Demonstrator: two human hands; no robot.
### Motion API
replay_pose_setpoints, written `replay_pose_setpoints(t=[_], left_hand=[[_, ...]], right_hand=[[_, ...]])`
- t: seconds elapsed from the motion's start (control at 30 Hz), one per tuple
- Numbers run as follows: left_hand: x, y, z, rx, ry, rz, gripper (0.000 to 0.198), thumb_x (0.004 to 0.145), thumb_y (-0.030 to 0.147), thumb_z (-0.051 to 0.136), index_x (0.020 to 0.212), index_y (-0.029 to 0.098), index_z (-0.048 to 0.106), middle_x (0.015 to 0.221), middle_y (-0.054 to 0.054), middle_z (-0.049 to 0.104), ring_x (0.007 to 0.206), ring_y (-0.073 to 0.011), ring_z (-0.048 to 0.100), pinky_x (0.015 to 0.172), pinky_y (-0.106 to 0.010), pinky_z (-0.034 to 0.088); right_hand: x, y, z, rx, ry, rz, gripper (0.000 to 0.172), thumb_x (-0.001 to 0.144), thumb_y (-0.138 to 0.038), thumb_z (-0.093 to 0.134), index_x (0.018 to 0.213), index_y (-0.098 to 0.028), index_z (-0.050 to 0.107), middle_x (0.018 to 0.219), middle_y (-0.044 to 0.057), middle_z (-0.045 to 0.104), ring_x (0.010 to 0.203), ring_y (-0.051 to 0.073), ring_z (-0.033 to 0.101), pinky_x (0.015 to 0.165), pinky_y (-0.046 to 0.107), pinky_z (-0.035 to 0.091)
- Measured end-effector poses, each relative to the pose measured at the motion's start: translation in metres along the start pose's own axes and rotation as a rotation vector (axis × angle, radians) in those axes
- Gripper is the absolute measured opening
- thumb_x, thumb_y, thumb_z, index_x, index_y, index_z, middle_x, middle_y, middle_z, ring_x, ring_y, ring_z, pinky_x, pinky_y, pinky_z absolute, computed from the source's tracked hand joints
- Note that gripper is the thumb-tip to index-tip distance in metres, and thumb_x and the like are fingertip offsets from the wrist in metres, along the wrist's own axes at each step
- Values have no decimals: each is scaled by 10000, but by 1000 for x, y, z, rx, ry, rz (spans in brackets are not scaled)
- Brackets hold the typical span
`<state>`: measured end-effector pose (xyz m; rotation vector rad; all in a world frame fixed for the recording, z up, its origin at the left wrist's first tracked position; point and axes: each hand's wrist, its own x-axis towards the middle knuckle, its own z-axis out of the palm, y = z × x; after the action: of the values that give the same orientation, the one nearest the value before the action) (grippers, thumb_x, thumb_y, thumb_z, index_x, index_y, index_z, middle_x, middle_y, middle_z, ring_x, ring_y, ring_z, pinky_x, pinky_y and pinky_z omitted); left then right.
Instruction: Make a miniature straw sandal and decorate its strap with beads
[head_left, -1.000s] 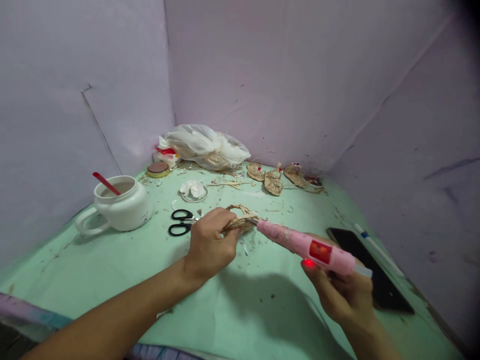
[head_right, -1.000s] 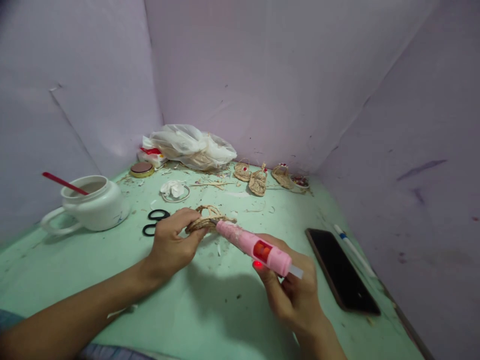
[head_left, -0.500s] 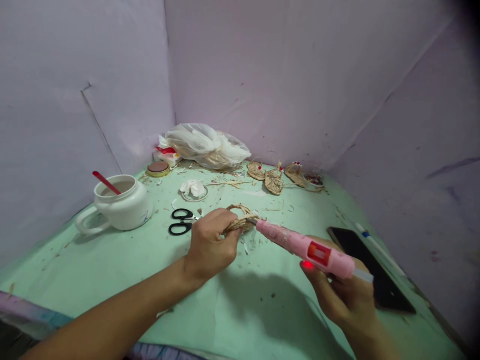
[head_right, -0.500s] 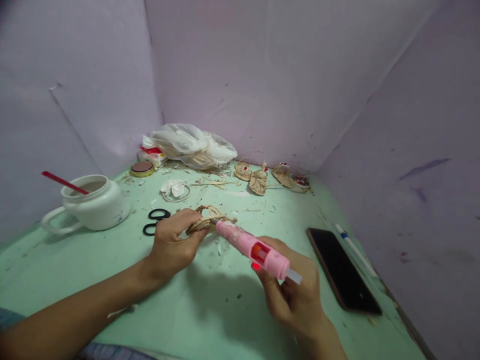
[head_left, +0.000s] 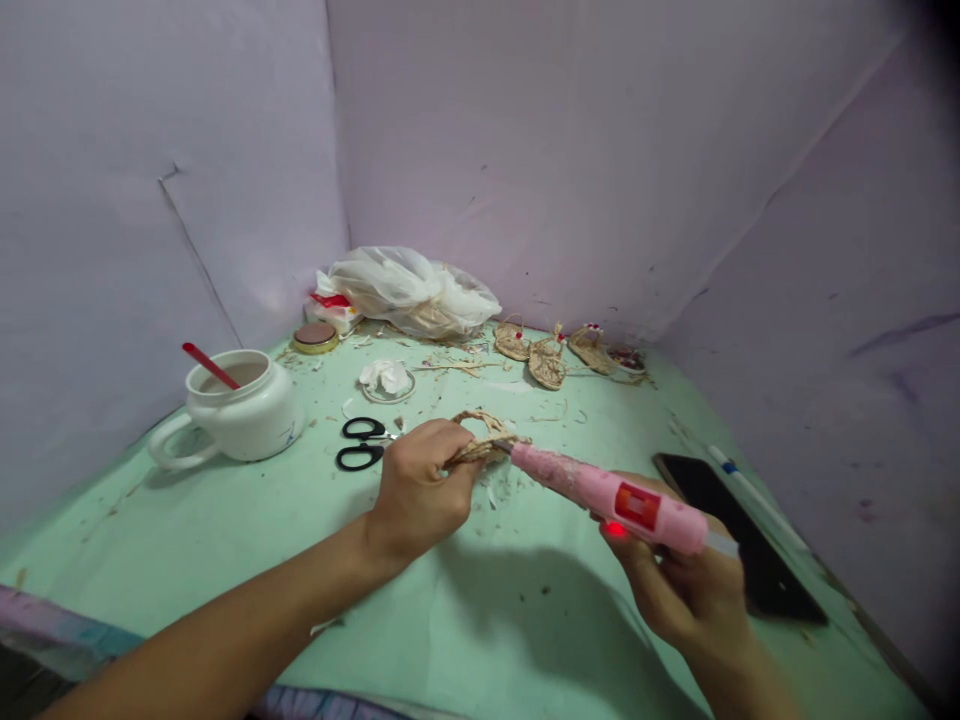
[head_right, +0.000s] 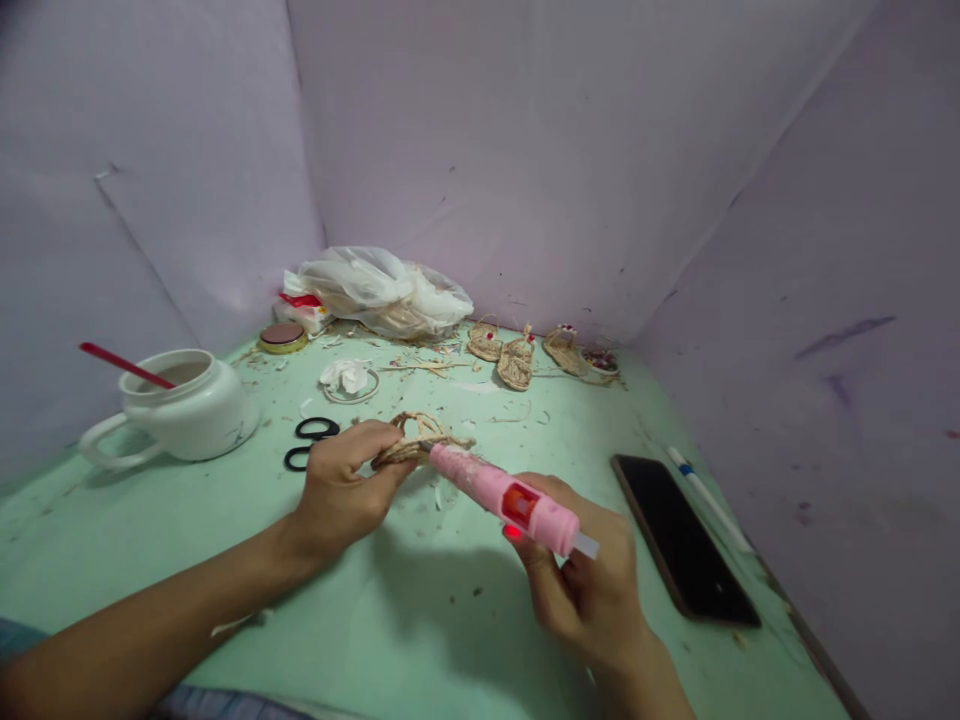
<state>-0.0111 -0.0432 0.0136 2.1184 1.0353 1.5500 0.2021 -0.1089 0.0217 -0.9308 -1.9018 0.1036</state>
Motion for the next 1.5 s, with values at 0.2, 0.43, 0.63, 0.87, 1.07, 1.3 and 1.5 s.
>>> replay_pose_setpoints(t=[0.2,0.43,0.63,0.87,1.07,1.3,1.5], left_hand=[[-1,-1,1,-13,14,-51,125,724,129,628,603,153,609,577,-9,577,564,-123,507,554,-252,390],[1,-3,1,-57,29,-69,139,670,53,622,581,156,591,605,-17,607,579,-126,549,547,-243,425],[2,-15,-4,-24,-36,295,129,709,21,559,707,146,592,707,-74,642,666,-156,595,596,-271,488],[-3,-29,-6,24,-211,597,269,696,-44,461,846,160,552,830,-104,634,793,-180,590,647,-309,523],[-1,-28,-5,-85,-209,464,221,708,-20,506,808,170,559,814,-79,617,738,-149,595,628,-274,522],[-6,-26,0,-191,-252,419,214,710,-15,534,800,176,566,897,-81,591,805,-154,598,657,-276,536],[-9,-28,-7,-118,-276,577,291,711,-36,491,878,179,592,1121,-132,508,1039,-232,541,794,-371,545]], right_hand=[[-2,0,0,12,23,24,313,751,-52,547,1008,-228,581,795,35,627,644,170,598,528,276,460],[-5,-4,1,81,32,125,192,788,-109,544,917,-234,611,802,44,634,640,167,585,523,273,459],[-2,10,-7,193,322,579,194,790,-385,592,746,-202,640,620,32,625,480,135,493,401,252,356],[11,53,-1,178,370,1085,343,599,-513,628,674,-180,590,542,2,571,428,128,501,441,270,415],[3,54,-7,-109,346,1104,134,542,-307,696,609,-195,665,619,61,646,769,274,616,553,294,414],[17,19,8,429,86,1136,358,693,-421,638,958,-182,635,1115,104,622,960,240,592,619,291,498],[15,23,12,712,68,1306,341,629,-200,723,939,-164,584,869,61,645,672,122,586,537,224,449]])
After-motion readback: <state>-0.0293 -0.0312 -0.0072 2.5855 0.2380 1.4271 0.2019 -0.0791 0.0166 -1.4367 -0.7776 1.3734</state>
